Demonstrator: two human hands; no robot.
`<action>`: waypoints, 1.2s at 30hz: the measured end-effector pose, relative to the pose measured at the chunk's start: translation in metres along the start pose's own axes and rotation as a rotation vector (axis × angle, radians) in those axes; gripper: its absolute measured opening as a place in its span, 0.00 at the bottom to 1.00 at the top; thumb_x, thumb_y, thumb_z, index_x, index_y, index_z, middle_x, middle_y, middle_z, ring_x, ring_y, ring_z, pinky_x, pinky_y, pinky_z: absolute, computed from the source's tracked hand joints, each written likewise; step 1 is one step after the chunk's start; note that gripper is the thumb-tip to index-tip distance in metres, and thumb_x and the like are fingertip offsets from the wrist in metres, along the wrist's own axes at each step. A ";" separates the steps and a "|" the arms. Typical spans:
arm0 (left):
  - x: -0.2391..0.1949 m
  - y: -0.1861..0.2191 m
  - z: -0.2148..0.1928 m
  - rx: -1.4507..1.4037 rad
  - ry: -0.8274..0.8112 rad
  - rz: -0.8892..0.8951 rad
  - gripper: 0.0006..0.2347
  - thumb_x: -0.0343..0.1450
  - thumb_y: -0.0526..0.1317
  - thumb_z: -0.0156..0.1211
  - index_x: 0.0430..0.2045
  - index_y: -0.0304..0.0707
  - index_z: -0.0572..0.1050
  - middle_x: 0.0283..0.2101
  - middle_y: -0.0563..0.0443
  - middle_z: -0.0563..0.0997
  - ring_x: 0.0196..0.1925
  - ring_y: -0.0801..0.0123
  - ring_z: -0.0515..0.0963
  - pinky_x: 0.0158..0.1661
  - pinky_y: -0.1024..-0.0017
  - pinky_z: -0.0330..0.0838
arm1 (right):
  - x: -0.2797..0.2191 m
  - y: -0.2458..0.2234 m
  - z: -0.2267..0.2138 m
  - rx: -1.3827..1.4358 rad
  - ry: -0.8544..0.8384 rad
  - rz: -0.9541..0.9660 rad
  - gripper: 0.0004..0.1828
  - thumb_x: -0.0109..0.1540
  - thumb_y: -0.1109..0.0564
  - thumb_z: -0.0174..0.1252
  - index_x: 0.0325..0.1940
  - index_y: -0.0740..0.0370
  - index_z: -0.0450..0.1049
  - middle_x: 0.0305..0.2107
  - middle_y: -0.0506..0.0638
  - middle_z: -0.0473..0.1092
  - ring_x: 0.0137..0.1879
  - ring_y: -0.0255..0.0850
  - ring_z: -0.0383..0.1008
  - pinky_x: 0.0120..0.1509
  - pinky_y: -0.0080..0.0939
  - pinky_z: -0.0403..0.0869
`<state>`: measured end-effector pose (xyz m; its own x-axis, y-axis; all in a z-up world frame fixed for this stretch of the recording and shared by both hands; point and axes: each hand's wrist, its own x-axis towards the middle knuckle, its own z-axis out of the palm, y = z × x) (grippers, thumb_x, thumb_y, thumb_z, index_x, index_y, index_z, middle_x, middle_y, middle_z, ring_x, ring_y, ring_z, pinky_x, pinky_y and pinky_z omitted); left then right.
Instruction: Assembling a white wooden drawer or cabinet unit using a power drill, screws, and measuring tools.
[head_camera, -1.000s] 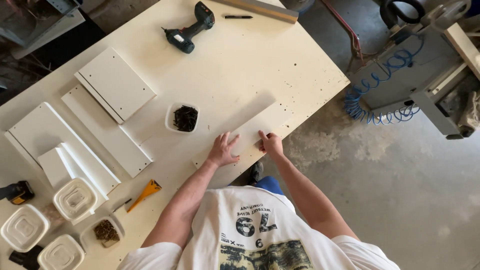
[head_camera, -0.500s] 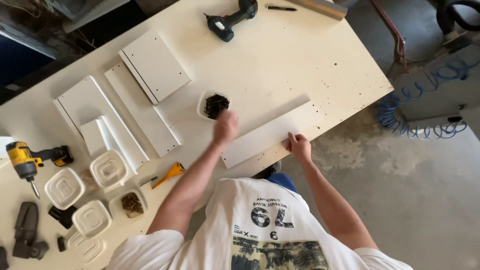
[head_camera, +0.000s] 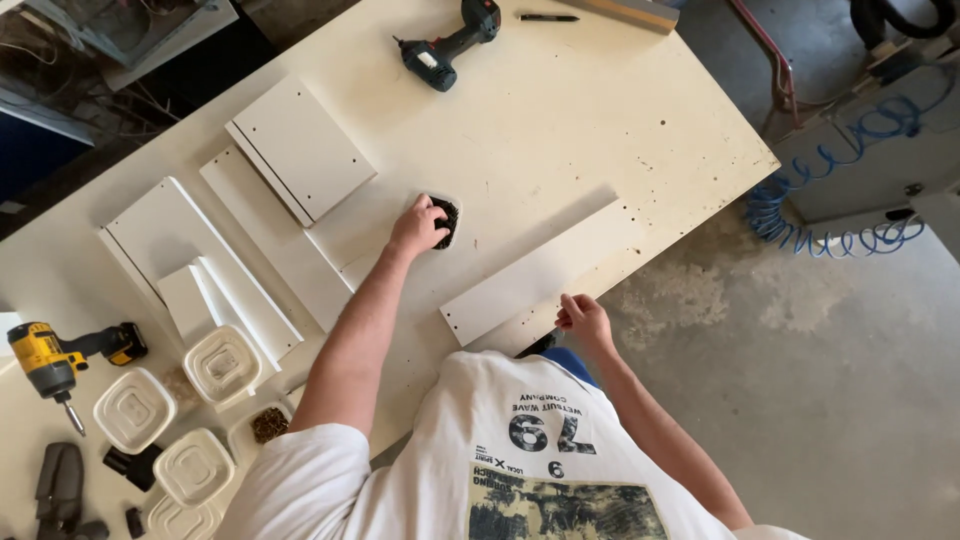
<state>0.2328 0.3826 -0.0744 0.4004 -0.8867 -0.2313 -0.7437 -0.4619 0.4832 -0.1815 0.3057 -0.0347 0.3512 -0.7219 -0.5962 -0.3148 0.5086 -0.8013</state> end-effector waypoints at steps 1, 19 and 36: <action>-0.002 0.002 -0.004 -0.014 -0.009 0.034 0.11 0.66 0.39 0.68 0.40 0.41 0.81 0.49 0.44 0.70 0.52 0.40 0.80 0.50 0.51 0.80 | -0.003 0.000 0.003 -0.002 -0.011 0.012 0.19 0.67 0.49 0.62 0.41 0.73 0.74 0.27 0.64 0.76 0.30 0.48 0.81 0.38 0.46 0.83; 0.008 0.007 -0.026 0.231 -0.239 0.249 0.06 0.67 0.34 0.68 0.35 0.43 0.83 0.47 0.48 0.73 0.48 0.41 0.82 0.51 0.51 0.80 | -0.008 -0.035 0.028 -0.077 -0.172 0.010 0.19 0.66 0.50 0.64 0.43 0.73 0.75 0.29 0.62 0.76 0.32 0.46 0.82 0.39 0.42 0.83; -0.061 0.060 -0.051 -1.298 0.166 -0.406 0.11 0.70 0.36 0.66 0.43 0.31 0.76 0.36 0.41 0.84 0.32 0.67 0.87 0.34 0.75 0.85 | -0.013 -0.108 0.085 -0.381 -0.295 -0.214 0.10 0.65 0.53 0.62 0.46 0.61 0.80 0.31 0.54 0.79 0.37 0.42 0.81 0.48 0.45 0.81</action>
<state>0.1911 0.4104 0.0119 0.5949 -0.6397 -0.4867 0.4349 -0.2531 0.8642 -0.0773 0.3001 0.0553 0.6588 -0.6005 -0.4532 -0.4878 0.1176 -0.8650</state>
